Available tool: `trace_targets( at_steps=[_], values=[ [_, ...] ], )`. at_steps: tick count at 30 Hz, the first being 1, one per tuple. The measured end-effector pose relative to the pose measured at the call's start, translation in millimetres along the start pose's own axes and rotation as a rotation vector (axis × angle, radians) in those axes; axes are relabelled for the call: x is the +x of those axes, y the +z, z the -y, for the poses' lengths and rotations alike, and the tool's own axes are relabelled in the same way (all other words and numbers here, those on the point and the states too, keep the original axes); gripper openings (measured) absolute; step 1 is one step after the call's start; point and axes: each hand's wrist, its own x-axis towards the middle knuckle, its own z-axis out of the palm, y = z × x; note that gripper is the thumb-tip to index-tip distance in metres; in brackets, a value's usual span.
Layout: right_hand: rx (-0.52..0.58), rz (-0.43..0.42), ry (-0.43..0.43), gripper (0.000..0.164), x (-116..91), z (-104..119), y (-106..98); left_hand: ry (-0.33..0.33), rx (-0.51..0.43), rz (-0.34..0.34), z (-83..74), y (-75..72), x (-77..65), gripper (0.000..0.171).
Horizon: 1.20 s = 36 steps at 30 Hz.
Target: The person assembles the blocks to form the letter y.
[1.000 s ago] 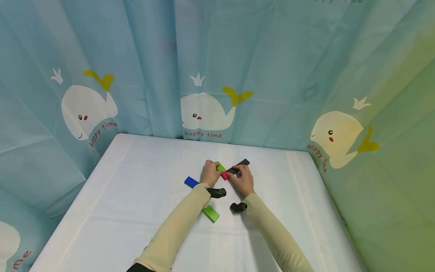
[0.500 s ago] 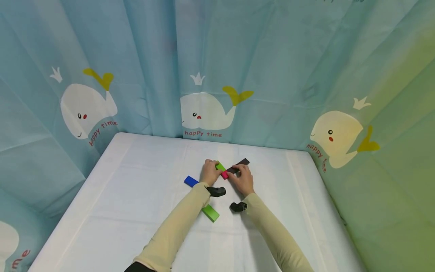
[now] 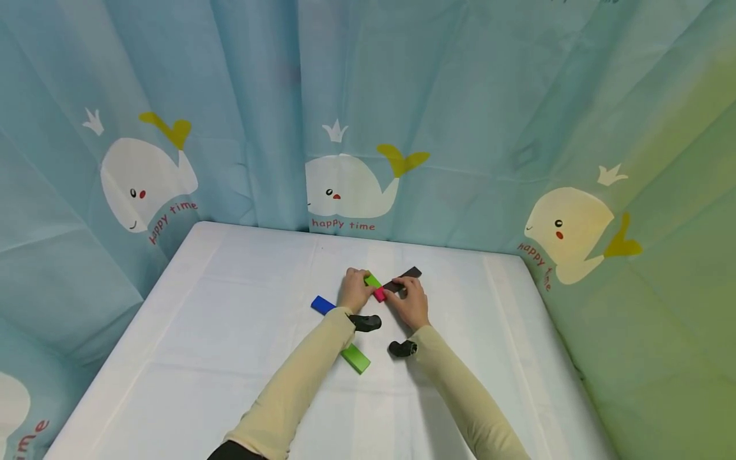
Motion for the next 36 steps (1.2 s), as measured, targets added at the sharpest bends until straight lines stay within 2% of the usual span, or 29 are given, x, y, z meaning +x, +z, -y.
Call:
trace_targets(
  at_steps=[9,13,16,20,23,27,32,36],
  values=[
    [0.002,0.003,0.012,0.041,-0.9,0.3,0.4,0.007,-0.005,0.014,2.1,-3.7,1.4,0.04],
    [0.001,-0.001,0.014,0.041,-1.8,1.6,1.7,0.041,0.006,-0.014,4.3,-13.1,-2.5,0.041],
    [-0.004,0.004,0.021,0.042,-2.1,2.2,2.2,0.062,0.031,-0.021,7.3,-26.3,-7.1,0.04],
    [0.006,0.013,0.034,0.042,-1.4,3.4,0.5,0.039,0.123,-0.01,13.9,-48.5,-20.2,0.039],
    [0.013,0.024,0.047,0.042,-0.7,5.5,-0.9,0.019,0.244,0.013,22.4,-63.0,-34.7,0.043],
    [0.005,0.036,0.057,0.043,1.6,6.4,-2.1,0.034,0.368,0.036,31.5,-78.3,-49.1,0.05],
    [0.017,0.033,0.056,0.043,2.9,5.4,-1.4,0.05,0.454,0.044,41.2,-89.3,-61.2,0.055],
    [0.01,0.041,0.07,0.043,1.0,5.0,-0.9,0.05,0.492,0.084,46.9,-90.7,-70.8,0.063]
  ],
)
